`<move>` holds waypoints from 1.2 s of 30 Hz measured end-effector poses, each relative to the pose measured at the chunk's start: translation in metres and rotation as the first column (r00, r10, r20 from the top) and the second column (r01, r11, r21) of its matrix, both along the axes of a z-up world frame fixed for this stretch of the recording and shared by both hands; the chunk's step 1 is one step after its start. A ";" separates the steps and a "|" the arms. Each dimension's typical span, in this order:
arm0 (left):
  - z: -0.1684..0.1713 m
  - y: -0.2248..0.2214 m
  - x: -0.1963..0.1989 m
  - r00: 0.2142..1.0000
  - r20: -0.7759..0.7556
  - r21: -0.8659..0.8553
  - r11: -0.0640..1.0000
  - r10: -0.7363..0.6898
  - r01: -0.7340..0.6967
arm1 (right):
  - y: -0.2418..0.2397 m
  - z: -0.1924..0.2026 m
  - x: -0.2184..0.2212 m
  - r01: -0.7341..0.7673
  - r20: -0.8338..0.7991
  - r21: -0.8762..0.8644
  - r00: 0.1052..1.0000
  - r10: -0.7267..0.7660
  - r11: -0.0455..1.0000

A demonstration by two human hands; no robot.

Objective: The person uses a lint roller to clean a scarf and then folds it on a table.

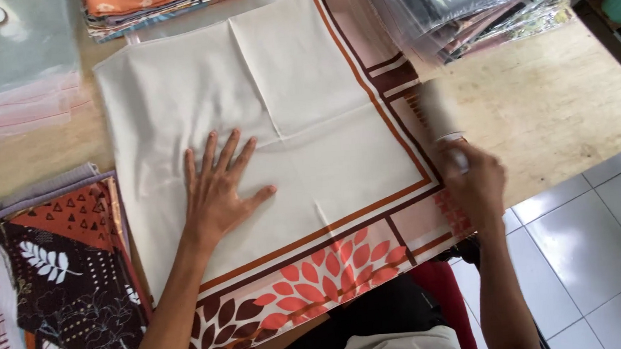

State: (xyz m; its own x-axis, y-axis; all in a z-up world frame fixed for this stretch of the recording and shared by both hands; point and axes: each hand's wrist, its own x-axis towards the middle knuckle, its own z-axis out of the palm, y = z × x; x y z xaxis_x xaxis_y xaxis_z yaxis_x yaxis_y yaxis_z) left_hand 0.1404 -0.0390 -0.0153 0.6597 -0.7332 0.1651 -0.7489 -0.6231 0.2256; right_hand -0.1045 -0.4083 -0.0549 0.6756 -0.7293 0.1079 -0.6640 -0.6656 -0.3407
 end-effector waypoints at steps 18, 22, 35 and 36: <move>0.005 0.000 -0.001 0.999 -0.050 -0.010 1.000 0.006 -0.007 | 0.027 0.018 -0.021 -0.038 -0.022 -0.072 0.999 0.036 0.997; 0.001 0.000 0.000 0.999 -0.039 0.003 1.000 0.002 -0.002 | 0.035 0.023 -0.033 0.032 0.184 0.023 0.982 -0.036 0.999; 0.005 0.000 -0.001 0.999 -0.041 -0.001 1.000 0.000 0.000 | 0.049 0.005 -0.036 -0.231 0.143 0.171 0.968 0.208 0.958; 0.005 0.000 -0.001 0.999 -0.038 0.010 1.000 0.006 -0.006 | 0.036 0.007 -0.039 -0.109 0.126 0.115 0.988 0.094 0.987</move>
